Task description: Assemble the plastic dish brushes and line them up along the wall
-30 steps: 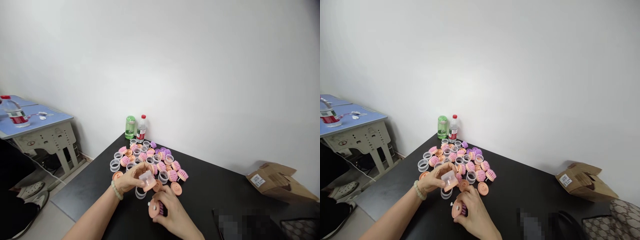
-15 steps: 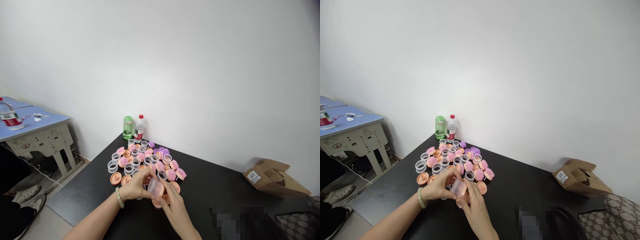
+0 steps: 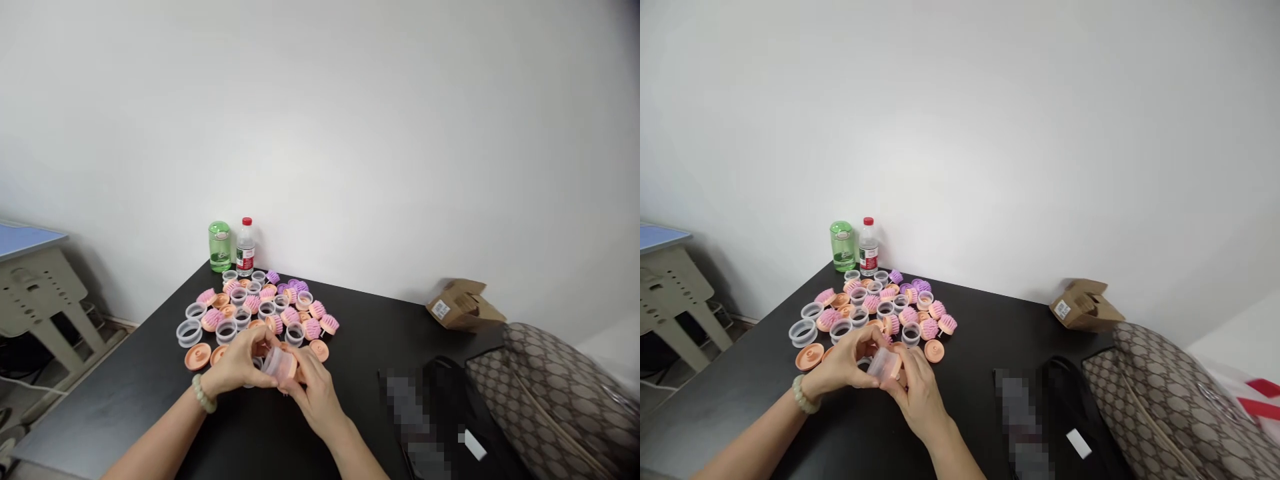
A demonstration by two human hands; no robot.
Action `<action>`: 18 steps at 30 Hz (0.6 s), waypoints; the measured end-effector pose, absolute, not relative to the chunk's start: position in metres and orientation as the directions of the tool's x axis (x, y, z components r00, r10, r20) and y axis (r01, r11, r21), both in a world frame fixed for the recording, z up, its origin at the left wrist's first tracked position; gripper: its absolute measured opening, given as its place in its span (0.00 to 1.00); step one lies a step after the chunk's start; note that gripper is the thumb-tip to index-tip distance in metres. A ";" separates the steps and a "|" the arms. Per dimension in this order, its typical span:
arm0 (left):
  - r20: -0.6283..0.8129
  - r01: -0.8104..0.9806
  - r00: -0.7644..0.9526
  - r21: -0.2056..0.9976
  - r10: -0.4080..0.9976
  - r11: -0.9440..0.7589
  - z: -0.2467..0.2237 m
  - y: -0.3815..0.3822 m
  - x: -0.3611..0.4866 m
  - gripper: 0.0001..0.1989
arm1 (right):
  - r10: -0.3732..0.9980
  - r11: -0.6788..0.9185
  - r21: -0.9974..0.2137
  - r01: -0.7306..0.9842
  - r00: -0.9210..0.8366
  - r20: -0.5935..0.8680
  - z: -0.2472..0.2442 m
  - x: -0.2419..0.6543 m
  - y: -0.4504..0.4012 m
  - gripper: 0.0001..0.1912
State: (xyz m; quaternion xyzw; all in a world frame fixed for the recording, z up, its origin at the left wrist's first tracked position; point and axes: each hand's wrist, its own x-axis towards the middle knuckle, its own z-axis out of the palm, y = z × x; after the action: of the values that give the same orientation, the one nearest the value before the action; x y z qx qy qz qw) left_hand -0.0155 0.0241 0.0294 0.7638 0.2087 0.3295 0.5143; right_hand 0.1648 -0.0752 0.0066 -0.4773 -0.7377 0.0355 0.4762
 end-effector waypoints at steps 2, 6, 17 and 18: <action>0.279 -0.013 0.691 0.927 0.667 -0.374 0.026 0.026 -0.015 0.23 | 0.703 0.568 -0.455 0.686 -0.116 0.702 0.008 0.164 -0.075 0.27; 0.248 -0.027 0.686 0.948 0.685 -0.316 0.017 0.028 -0.011 0.21 | 0.623 0.607 -0.329 0.723 -0.178 0.761 0.014 0.165 -0.077 0.26; 0.145 -0.131 0.661 0.988 0.736 -0.077 0.026 0.022 -0.012 0.21 | 0.359 0.551 -0.056 0.832 -0.176 0.916 0.020 0.160 -0.084 0.26; 0.136 -0.164 0.635 0.986 0.760 -0.039 0.027 0.023 -0.014 0.21 | 0.367 0.535 -0.077 0.842 -0.148 0.918 0.021 0.162 -0.084 0.26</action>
State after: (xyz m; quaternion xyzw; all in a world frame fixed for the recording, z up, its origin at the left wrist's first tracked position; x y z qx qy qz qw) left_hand -0.0142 0.0230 0.0272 0.6273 0.2375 0.3549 0.6513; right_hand 0.1619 -0.0839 0.0207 -0.4197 -0.7196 -0.2377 0.4996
